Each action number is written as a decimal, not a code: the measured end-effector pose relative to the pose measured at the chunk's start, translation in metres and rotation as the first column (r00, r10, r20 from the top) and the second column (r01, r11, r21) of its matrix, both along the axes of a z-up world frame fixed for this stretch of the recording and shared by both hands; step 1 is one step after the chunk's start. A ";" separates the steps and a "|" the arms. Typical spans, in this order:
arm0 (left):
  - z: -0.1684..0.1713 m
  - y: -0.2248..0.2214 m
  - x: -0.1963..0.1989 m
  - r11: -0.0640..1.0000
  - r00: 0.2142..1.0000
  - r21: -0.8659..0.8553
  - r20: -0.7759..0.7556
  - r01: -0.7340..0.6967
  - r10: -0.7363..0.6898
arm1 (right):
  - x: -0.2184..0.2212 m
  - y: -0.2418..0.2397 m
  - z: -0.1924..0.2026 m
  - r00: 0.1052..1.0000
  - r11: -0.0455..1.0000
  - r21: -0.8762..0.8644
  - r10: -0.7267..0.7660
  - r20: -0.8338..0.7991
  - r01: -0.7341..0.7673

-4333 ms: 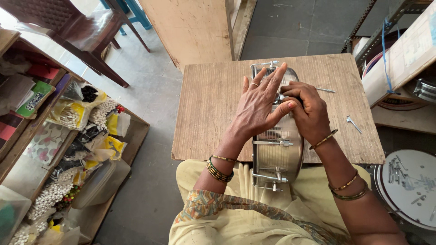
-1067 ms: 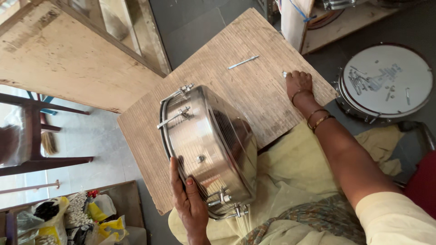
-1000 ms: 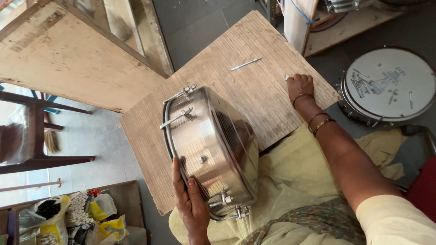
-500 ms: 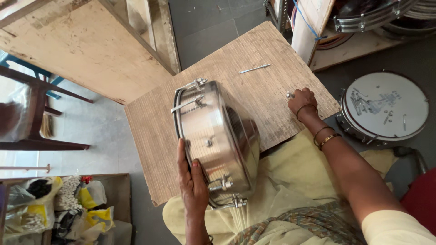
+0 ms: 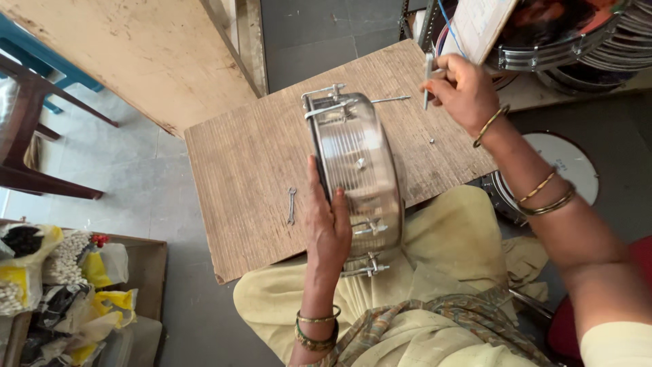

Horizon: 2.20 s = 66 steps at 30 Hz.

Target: The person assembles and repairs a snare drum by fitting the metal shell onto the internal frame, inserting and tightening several metal tension rods by hand and with a small wrench, and then securing the drum head.

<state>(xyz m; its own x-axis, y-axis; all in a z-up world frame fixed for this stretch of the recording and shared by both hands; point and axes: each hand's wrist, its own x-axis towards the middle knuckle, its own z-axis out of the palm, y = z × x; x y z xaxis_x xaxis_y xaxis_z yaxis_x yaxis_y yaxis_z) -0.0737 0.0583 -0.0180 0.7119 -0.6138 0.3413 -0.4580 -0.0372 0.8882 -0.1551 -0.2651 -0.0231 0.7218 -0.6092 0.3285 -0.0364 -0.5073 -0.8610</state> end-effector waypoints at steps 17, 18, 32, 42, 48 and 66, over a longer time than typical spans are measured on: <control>-0.015 -0.004 0.002 0.987 0.967 -0.156 0.243 -0.042 0.080 | 0.065 0.140 0.132 0.672 0.797 -0.051 0.471 -0.571 -0.602; -0.016 -0.005 0.003 0.984 0.952 -0.169 0.290 -0.052 0.100 | 0.066 0.141 0.132 0.653 0.791 -0.054 0.462 -0.600 -0.610; -0.022 -0.007 0.001 0.978 0.995 -0.201 0.068 -0.059 0.074 | 0.082 0.145 0.117 0.501 0.637 -0.294 0.169 -0.849 -0.713; -0.007 0.000 0.002 0.998 0.985 -0.042 -0.168 -0.053 0.045 | 0.089 0.146 0.119 0.407 0.689 -0.277 0.028 -0.913 -0.670; -0.017 -0.001 0.000 0.973 0.996 -0.222 0.042 -0.062 0.073 | 0.077 0.139 0.123 0.570 0.722 -0.353 0.070 -0.819 -0.596; -0.001 0.012 -0.003 0.983 0.987 0.100 0.053 -0.155 0.151 | -0.035 0.048 0.022 0.959 0.989 -0.129 0.032 -0.281 -0.070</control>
<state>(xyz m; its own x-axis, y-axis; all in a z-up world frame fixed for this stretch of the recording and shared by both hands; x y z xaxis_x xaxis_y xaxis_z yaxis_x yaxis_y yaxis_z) -0.0763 0.0706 -0.0193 0.7854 -0.5323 0.3158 -0.4793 -0.2003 0.8545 -0.1897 -0.2166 -0.0006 0.8252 -0.5327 0.1877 -0.2352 -0.6263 -0.7432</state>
